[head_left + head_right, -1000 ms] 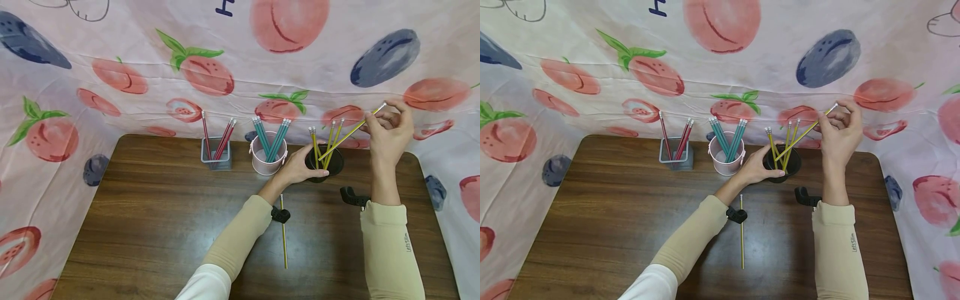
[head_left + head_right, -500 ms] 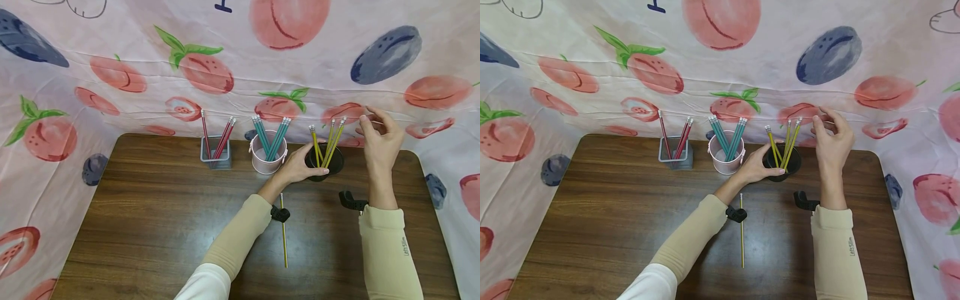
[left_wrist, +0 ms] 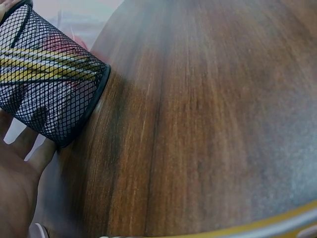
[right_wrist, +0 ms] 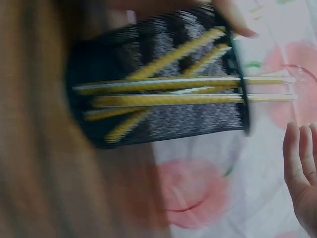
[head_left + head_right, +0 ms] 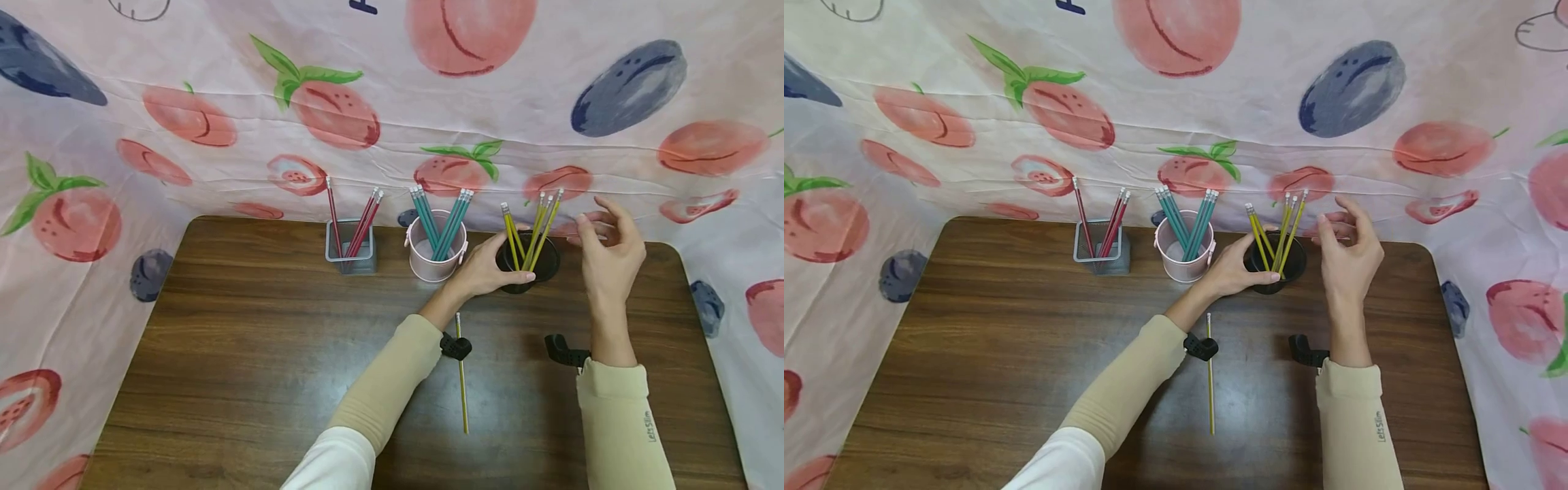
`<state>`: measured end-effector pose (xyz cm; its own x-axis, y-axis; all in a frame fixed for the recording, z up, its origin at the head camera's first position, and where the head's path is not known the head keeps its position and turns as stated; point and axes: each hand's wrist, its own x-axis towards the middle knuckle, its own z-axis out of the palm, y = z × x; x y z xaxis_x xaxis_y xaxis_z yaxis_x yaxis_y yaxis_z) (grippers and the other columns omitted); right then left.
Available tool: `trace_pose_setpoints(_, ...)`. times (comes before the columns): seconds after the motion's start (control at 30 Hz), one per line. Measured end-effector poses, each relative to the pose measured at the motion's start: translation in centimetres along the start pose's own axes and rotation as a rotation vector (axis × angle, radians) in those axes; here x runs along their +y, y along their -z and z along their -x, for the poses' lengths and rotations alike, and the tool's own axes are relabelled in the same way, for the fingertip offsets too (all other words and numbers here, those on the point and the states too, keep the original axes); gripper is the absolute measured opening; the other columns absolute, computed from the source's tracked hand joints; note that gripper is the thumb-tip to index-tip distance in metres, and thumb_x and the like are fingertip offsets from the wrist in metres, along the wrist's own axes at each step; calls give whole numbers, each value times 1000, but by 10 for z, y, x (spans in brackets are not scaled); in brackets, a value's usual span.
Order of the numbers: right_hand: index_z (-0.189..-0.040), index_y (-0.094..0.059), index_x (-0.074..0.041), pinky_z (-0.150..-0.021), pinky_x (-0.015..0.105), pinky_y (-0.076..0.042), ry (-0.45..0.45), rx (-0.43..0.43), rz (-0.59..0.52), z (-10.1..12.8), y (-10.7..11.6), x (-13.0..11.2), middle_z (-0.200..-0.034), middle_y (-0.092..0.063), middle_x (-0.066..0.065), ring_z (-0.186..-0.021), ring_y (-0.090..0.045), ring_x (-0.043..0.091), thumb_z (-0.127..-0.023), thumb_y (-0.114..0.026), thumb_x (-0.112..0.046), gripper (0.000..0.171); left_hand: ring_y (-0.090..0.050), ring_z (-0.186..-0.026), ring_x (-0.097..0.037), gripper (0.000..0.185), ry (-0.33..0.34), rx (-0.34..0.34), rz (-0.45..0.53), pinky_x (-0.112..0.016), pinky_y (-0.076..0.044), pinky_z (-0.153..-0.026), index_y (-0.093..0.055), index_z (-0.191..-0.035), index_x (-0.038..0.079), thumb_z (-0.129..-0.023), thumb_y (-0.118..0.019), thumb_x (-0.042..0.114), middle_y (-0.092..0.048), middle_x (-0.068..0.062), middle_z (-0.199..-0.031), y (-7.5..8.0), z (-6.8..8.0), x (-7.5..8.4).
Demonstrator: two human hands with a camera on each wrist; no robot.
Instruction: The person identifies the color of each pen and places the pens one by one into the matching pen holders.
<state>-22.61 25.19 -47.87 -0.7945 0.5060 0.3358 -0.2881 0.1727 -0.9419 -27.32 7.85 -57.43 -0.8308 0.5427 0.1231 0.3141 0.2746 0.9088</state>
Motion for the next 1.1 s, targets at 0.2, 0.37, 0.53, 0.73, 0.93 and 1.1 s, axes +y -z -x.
trace_pose_setpoints(0.2, -119, -68, 4, -60, 19, -56, -21, -27, -36, 16, 4, 17, -90, -66, 7, -71, -66, 10, -86, -73, 2, 34, -50, -119, -1, 81, -21, -5, 26, -22, -40, -100, -44, -145, 31, -76, -85, 40, -56, 9, -134, 0, -4, 1)
trace_pose_setpoints(0.37, -121, -67, 3, -62, 19, -56, -24, -65, 21, 23, 2, 10, -93, -66, 8, -74, -65, 10, -86, -73, 0, 36, -49, -119, 0, 81, 2, 17, 33, -21, -40, -99, -45, -145, 32, -76, -86, 40, -56, 12, -133, 2, -5, 1)
trace_pose_setpoints(0.53, -122, -66, 4, -60, 20, -56, -9, -95, 61, 47, -1, -7, -92, -64, 9, -72, -64, 9, -88, -71, 1, 35, -50, -116, -2, 80, 1, 10, 43, -21, -40, -98, -44, -145, 30, -77, -85, 39, -57, 11, -131, 2, -3, 0)
trace_pose_setpoints(0.73, -120, -64, 5, -56, 20, -55, -28, -96, 90, 80, -4, -14, -90, -65, 10, -72, -65, 9, -89, -68, 3, 31, -50, -118, -2, 83, 9, 0, 55, -23, -40, -99, -43, -147, 28, -77, -85, 39, -56, 12, -132, 2, -1, -1)
trace_pose_setpoints(0.93, -117, -62, 10, -51, 21, -54, -48, -77, 102, 112, -7, -7, -95, -62, 19, -70, -64, 10, -88, -68, 5, 30, -49, -121, -3, 82, 0, 16, 19, -24, -40, -100, -44, -146, 31, -76, -85, 42, -56, 12, -134, 2, 0, -2)
trace_pose_setpoints(1.1, -115, -58, 14, -48, 25, -54, -74, -107, 96, 134, -12, -2, -96, -60, 26, -68, -64, 14, -88, -68, 8, 30, -50, -119, -2, 82, 1, 12, 26, -23, -41, -99, -44, -145, 33, -76, -85, 41, -56, 13, -133, 1, 0, -2)
